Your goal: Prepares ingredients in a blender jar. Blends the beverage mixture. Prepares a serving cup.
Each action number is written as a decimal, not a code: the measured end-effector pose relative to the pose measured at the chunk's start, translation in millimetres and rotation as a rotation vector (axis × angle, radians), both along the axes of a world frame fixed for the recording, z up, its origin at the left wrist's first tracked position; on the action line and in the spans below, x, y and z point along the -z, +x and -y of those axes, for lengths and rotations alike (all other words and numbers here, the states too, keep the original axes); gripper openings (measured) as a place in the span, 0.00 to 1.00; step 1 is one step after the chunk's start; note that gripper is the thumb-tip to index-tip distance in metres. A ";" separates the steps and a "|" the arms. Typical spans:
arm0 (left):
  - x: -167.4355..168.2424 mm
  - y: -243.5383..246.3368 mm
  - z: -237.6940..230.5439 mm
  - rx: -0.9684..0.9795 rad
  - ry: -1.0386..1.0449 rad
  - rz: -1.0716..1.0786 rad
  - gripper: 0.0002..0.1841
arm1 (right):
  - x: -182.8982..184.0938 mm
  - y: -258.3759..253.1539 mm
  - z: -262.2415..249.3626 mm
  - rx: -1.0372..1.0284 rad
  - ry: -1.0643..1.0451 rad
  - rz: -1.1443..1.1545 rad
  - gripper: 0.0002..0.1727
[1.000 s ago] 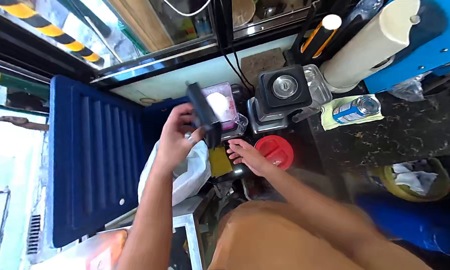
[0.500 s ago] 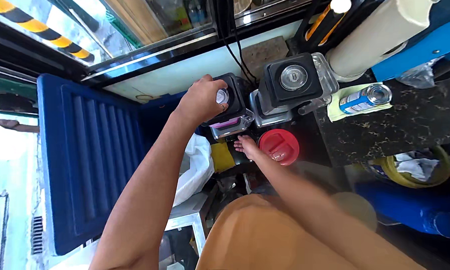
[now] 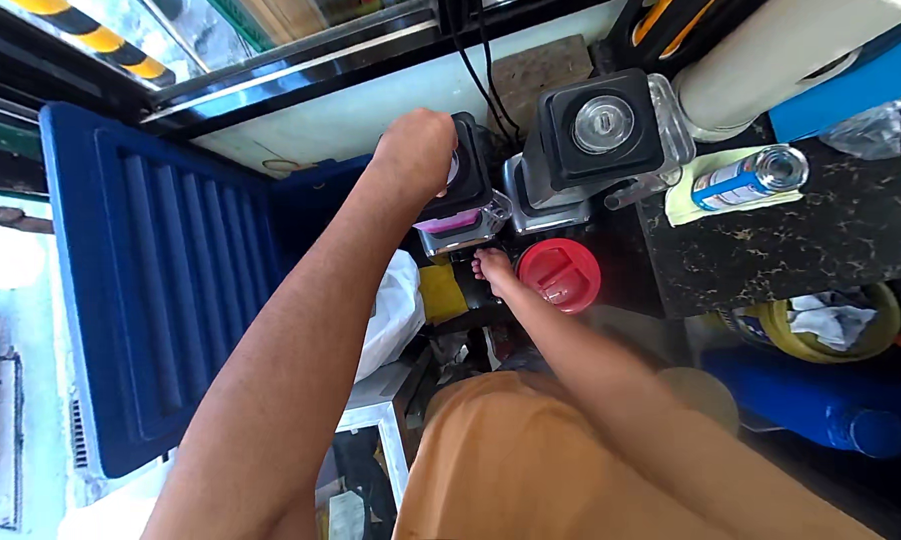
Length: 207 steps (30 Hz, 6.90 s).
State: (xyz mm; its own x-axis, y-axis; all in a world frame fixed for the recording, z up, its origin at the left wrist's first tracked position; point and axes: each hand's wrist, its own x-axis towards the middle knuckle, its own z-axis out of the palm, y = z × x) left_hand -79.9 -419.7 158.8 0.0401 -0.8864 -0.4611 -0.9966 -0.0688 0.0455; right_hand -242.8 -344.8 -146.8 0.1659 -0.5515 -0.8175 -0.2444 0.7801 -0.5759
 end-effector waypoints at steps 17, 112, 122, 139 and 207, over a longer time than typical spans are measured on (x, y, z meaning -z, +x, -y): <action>-6.9 -7.2 7.3 0.040 0.024 0.087 0.24 | 5.4 1.2 -1.7 0.028 -0.029 -0.005 0.19; -2.5 -6.6 9.7 0.026 0.018 0.109 0.22 | 0.2 7.7 -5.0 0.051 -0.005 -0.060 0.18; -3.0 -7.2 9.4 0.018 0.020 0.103 0.25 | 0.5 7.3 -5.0 0.043 -0.002 -0.064 0.18; -2.8 -6.6 9.2 0.024 0.019 0.098 0.21 | -0.6 5.5 -4.4 0.005 -0.008 -0.074 0.20; -3.1 -7.8 8.2 0.010 0.023 0.101 0.25 | 0.6 7.2 -6.5 0.059 0.002 -0.047 0.20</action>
State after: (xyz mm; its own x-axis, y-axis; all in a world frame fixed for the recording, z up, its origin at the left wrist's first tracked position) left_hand -87.7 -427.9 161.9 0.0789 -0.8762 -0.4754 -0.9966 -0.0587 -0.0571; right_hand -235.7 -338.3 -147.4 0.0944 -0.5576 -0.8247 -0.2244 0.7952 -0.5633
